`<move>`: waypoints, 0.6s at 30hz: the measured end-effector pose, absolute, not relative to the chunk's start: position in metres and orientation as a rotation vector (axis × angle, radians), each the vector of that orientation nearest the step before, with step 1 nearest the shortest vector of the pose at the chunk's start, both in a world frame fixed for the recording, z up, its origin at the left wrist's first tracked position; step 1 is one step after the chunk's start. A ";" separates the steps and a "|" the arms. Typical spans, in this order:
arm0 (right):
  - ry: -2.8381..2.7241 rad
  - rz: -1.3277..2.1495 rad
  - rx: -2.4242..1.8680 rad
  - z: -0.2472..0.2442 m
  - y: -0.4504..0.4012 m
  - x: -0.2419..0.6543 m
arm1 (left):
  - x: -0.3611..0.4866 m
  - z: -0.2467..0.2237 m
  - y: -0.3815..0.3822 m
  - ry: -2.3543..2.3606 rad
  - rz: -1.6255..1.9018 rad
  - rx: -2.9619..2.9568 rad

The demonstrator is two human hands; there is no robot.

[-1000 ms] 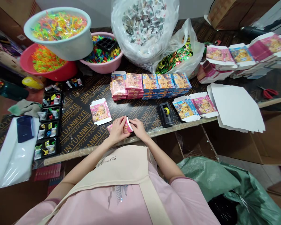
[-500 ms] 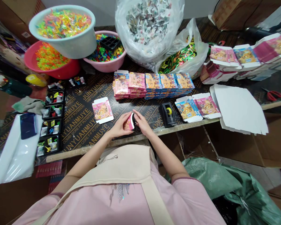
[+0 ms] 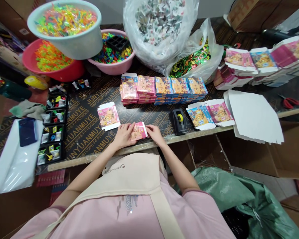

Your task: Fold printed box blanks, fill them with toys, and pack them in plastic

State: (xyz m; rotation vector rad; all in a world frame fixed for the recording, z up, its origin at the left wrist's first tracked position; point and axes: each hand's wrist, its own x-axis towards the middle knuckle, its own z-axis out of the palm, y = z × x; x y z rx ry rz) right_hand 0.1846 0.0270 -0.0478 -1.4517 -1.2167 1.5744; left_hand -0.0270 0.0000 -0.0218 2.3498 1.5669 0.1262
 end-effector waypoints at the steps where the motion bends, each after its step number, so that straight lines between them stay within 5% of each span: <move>1: -1.200 1.629 -1.425 -0.045 0.027 0.183 | -0.028 -0.018 -0.001 1.563 0.130 2.363; 18: -1.095 1.633 -1.522 -0.053 0.048 0.208 | -0.061 0.000 -0.003 1.554 -0.071 2.341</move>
